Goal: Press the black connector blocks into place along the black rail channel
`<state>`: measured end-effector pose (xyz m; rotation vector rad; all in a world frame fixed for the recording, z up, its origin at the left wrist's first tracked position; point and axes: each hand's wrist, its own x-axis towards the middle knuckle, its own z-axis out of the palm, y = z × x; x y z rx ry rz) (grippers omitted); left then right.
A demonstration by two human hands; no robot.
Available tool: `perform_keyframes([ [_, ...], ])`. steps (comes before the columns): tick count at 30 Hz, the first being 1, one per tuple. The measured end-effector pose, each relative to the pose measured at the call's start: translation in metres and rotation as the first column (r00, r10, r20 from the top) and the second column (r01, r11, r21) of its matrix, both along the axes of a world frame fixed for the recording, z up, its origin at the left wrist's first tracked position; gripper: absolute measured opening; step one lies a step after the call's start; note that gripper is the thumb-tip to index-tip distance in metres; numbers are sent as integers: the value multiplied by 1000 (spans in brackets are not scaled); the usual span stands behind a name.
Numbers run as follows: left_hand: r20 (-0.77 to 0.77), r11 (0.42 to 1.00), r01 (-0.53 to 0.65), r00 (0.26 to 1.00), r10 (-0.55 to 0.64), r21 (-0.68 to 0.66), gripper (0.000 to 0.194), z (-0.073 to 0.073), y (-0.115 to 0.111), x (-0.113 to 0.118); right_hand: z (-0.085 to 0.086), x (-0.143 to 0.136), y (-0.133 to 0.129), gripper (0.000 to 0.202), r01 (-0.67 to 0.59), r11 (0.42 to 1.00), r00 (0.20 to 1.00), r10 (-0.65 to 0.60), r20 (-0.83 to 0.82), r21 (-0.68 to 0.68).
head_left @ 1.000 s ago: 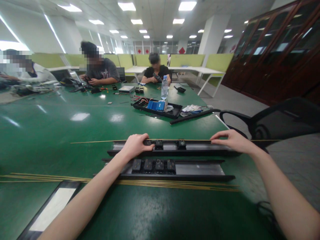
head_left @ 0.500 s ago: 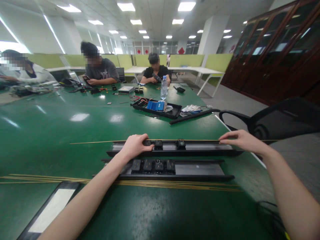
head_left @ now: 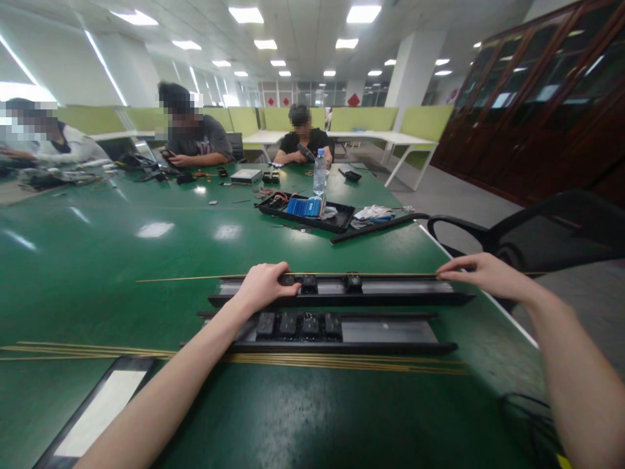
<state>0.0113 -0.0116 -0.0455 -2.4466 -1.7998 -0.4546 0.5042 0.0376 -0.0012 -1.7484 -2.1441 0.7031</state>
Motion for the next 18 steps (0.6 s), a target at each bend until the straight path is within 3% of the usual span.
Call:
perform_keyframes([
  [5, 4, 1000, -3, 1000, 3, -11, 36, 2, -1, 1, 2, 16, 2, 33, 30, 999, 999, -29, 46, -21],
  [9, 8, 1000, 0, 1000, 1, -8, 36, 2, -2, 1, -1, 34, 6, 28, 20, 999, 998, -22, 62, 31],
  [12, 7, 1000, -3, 1000, 3, -2, 36, 2, -1, 1, -3, 43, 9, 27, 79, 993, 990, -89, 112, 84],
  [18, 3, 1000, -11, 1000, 12, -15, 36, 2, -1, 1, 11, 17, 2, 34, 108, 946, 967, -171, 188, 304],
])
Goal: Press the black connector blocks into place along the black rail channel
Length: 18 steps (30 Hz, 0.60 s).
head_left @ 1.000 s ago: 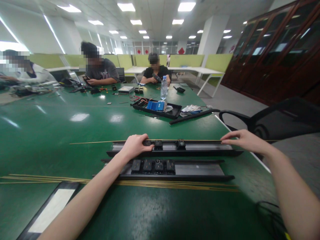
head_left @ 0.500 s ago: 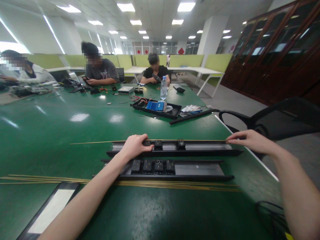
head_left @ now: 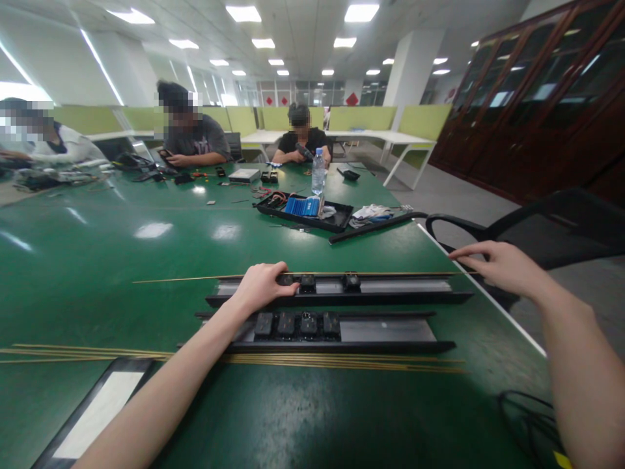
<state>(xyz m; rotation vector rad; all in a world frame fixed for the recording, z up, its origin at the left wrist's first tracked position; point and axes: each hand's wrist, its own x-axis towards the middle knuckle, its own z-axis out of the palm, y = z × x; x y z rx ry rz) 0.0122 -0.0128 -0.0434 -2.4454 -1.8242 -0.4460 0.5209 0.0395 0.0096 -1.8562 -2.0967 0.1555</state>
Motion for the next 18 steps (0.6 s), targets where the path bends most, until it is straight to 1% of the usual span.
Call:
perform_keyframes([
  [4, -1, 1000, 10, 1000, -10, -1, 35, 0, 0, 0, 7, -40, -8, 36, -110, 984, 991, 120, -62, 138],
  [7, -7, 1000, 6, 1000, -6, 7, 36, 1, -1, 1, 5, -70, -13, 36, -185, 960, 969, 213, -122, 209],
  [9, -9, 1000, 0, 1000, 0, 10, 37, 2, -2, 2, 1, -89, -15, 34, -254, 945, 942, 290, -170, 204],
  [13, -4, 1000, 14, 1000, -14, 20, 37, 4, -4, 2, -10, -119, -17, 31, -357, 924, 898, 380, -223, 139],
  [18, -9, 998, 41, 999, -40, 51, 37, 5, -6, 1, -24, -139, -20, 30, -441, 894, 856, 445, -264, 76],
])
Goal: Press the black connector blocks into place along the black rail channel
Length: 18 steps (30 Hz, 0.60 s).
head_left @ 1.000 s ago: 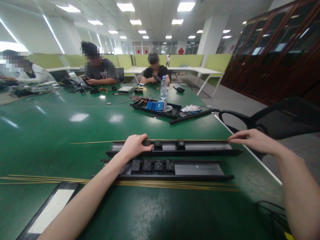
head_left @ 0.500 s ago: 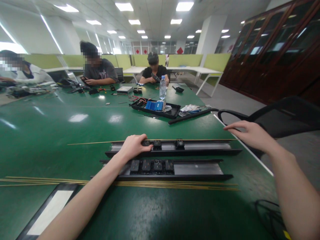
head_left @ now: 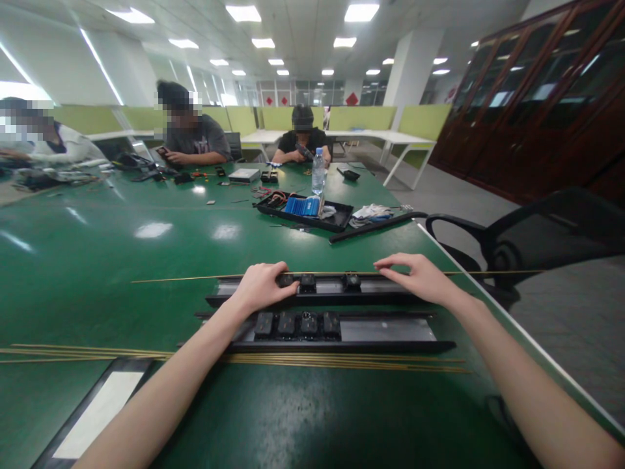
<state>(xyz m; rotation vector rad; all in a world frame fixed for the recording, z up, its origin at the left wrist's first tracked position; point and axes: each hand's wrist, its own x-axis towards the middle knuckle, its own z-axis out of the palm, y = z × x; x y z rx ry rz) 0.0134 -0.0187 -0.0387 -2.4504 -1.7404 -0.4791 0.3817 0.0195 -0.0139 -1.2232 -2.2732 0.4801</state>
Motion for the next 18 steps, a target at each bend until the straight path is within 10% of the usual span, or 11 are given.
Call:
perform_keyframes([
  [18, -17, 1000, 4, 1000, -4, 16, 38, 1, 0, 0, -8, -8, 1, 22, -8, 1000, 1000, 8, -9, 4],
])
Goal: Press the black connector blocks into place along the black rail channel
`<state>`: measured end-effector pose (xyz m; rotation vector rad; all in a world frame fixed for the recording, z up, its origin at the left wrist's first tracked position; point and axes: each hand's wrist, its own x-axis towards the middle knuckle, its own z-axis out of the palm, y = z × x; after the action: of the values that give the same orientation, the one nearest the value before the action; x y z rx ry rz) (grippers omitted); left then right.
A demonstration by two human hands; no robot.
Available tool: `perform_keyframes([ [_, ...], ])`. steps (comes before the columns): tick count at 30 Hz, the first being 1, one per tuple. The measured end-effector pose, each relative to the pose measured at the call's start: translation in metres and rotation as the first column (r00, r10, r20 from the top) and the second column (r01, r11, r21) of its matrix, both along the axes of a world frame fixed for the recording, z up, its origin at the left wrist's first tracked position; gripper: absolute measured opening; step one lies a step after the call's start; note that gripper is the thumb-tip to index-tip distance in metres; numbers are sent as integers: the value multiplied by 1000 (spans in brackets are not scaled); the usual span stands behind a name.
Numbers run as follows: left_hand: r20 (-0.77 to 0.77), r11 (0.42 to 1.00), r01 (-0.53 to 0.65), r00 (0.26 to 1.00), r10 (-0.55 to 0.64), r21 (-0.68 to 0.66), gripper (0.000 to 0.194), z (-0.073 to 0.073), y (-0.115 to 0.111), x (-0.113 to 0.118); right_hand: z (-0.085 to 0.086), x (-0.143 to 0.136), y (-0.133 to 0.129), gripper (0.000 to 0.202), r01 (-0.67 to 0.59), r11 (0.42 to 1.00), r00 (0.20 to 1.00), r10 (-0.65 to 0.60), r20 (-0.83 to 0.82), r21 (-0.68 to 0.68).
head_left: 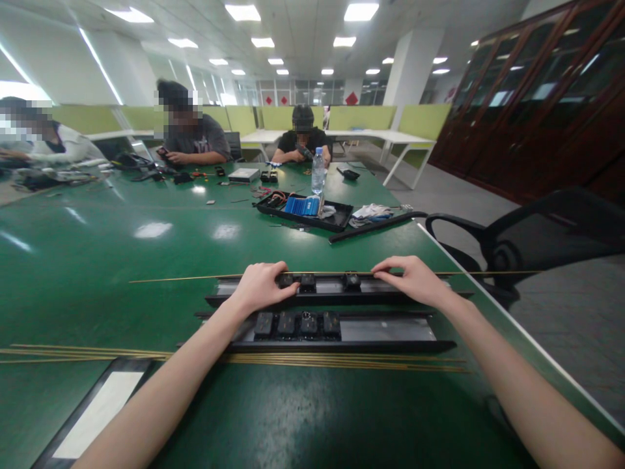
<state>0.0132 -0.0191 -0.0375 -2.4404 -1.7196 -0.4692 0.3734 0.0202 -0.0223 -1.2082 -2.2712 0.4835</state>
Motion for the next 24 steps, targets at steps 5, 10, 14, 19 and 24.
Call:
perform_keyframes([
  [5, -7, 1000, 7, 1000, -6, 8, 38, 0, 0, 0, -3, 2, 2, 22, 8, 1000, 1000, -8, -3, 2],
  [10, 4, 1000, 7, 1000, -7, 4, 37, 0, 0, 0, -2, 1, 1, 21, 7, 1000, 1000, -7, -8, -6],
  [14, -12, 1000, 16, 1000, -16, 17, 38, 0, -1, 0, -2, 1, 1, 21, 13, 1000, 1000, -13, -6, -12],
  [19, -36, 999, 33, 999, -33, 16, 40, 1, -1, -2, -2, 1, 1, 22, 10, 1000, 1000, -10, -4, -7],
  [24, -26, 998, 60, 998, -60, -10, 49, 2, -2, -4, -1, 1, 1, 22, 8, 1000, 1000, -8, 1, -8],
])
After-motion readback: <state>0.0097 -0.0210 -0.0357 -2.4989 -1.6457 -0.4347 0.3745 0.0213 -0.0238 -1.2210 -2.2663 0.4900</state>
